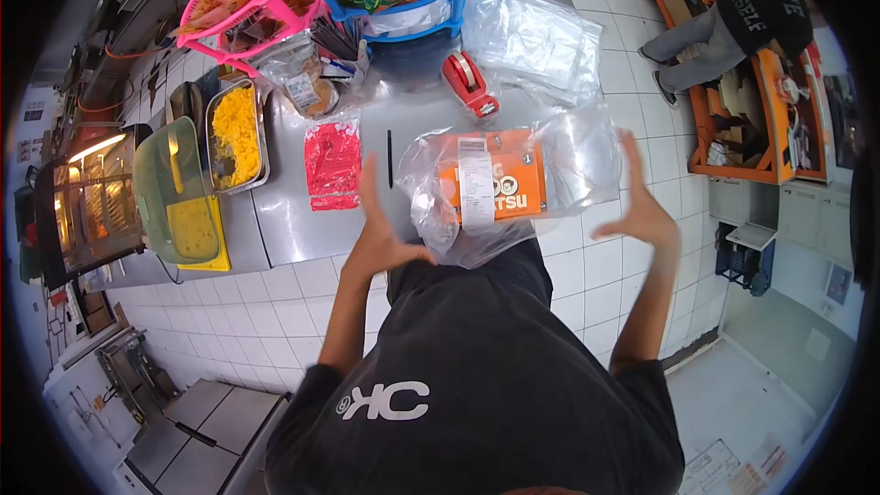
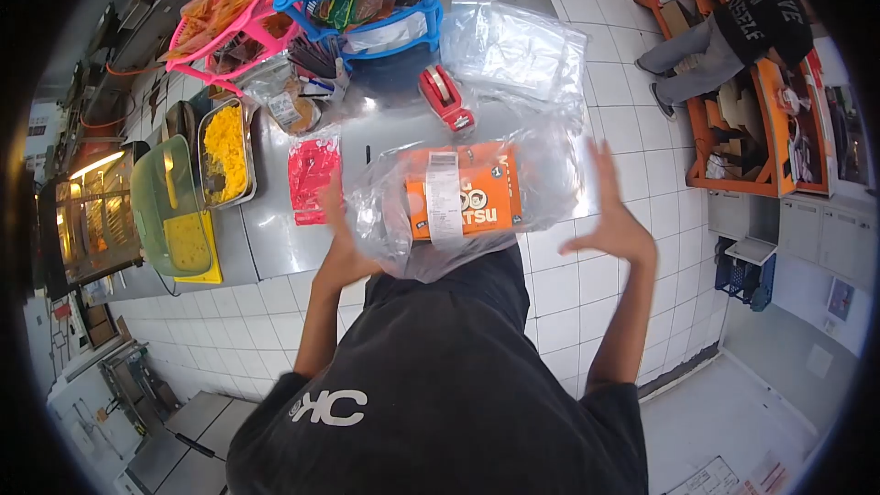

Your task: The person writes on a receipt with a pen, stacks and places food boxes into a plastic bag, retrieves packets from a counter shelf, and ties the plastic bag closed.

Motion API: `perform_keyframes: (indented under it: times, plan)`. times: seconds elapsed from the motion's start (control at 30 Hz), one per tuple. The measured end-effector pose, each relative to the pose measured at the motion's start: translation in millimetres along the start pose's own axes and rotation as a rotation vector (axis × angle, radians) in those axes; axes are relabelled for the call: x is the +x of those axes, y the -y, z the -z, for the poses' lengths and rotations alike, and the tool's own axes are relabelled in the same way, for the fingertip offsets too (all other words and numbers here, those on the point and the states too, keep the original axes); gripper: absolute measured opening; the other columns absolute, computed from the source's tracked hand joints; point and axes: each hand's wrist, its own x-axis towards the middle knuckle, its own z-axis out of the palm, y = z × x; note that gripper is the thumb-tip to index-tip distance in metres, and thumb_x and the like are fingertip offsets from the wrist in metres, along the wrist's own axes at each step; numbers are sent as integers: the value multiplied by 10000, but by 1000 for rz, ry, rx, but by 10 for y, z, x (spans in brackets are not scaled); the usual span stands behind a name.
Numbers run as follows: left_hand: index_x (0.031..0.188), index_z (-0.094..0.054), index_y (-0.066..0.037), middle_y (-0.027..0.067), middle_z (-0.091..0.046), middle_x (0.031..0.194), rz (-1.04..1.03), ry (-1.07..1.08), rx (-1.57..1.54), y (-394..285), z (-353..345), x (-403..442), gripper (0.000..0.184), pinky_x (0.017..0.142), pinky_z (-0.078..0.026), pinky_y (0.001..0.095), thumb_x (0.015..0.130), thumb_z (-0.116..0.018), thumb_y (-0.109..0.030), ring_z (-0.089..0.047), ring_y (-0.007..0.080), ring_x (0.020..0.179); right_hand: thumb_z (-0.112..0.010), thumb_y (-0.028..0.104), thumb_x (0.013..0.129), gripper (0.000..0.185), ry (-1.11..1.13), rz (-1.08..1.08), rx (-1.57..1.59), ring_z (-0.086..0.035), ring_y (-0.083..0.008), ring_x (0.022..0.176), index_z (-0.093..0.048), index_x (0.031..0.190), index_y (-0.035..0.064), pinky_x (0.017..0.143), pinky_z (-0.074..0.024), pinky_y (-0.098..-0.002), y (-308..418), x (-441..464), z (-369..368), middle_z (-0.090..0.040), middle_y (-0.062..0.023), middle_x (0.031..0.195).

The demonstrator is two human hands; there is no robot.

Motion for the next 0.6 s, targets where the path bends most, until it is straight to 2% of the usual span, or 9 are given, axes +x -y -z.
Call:
perform_keyframes:
  times: [0.03,0.13,0.17,0.23,0.3,0.4,0.5,0.53,0.6]
  plan:
    - [1510,-307,-42,262,-230,1589,50,96,87,66,-38,72,1136,1206,-169,558,650,-929,-447,-117,419,1519,-1017,361,393,1553,45,-16,176,-181,-351,1517,-92,1609,85,1225,-229,-461,-308,130,-319,-226,-196,1617]
    - [1590,-118,-11,270,-178,1617,-56,529,499,403,-412,317,1273,1228,-87,536,674,-900,-425,-62,459,1516,-933,240,582,1219,217,161,134,-300,-314,1449,-224,1554,45,1193,-283,-414,-501,630,-890,-324,-208,1531]
    - [1587,-113,12,261,-219,1605,-241,489,536,415,-492,338,1261,1230,-82,533,688,-883,-420,-39,479,1512,-903,205,630,1116,188,246,122,-351,-304,1415,-269,1532,37,1175,-311,-405,-658,685,-1090,-376,-203,1489]
    - [1540,-284,66,221,-503,1428,12,250,132,392,-701,239,1007,1204,-206,499,770,-813,-310,-245,456,1462,-792,111,728,836,123,212,322,-464,-257,1276,-368,1443,19,1097,-376,-362,-816,740,-1376,-477,-158,1325]
    - [1537,-292,69,203,-576,1323,75,337,27,280,-739,318,942,1157,-282,473,796,-782,-244,-370,413,1385,-634,-14,786,589,-83,142,825,-530,-151,1050,-437,1340,19,937,-432,-287,-561,676,-1545,-521,-70,1072]
    - [1451,-447,68,153,-686,1099,-90,315,35,282,-935,228,696,1005,-441,399,818,-703,-68,-622,300,1130,-713,37,818,651,-30,145,991,-563,-214,1070,-422,1400,33,973,-456,-361,-106,449,-1446,-545,-119,1142]
    - [1094,-638,32,201,-660,1079,477,24,-214,-181,-1061,310,312,963,-464,417,783,-647,5,-626,362,1067,-807,172,762,860,187,328,324,-508,-320,1241,-348,1475,28,1079,-392,-422,279,472,-1253,-515,-204,1285]
    - [1094,-638,32,201,-660,1079,476,13,-209,-132,-1141,327,312,963,-464,417,783,-647,5,-626,362,1067,-807,172,762,860,192,339,325,-508,-320,1241,-348,1475,28,1079,-392,-422,266,521,-1339,-515,-204,1285]
    - [1108,-612,30,228,-649,1096,14,97,12,-79,-1250,419,330,961,-463,427,779,-631,7,-628,380,1052,-846,267,697,871,-63,472,2,-504,-373,1161,-408,1416,43,1000,-414,-487,248,623,-1542,-501,-212,1213]
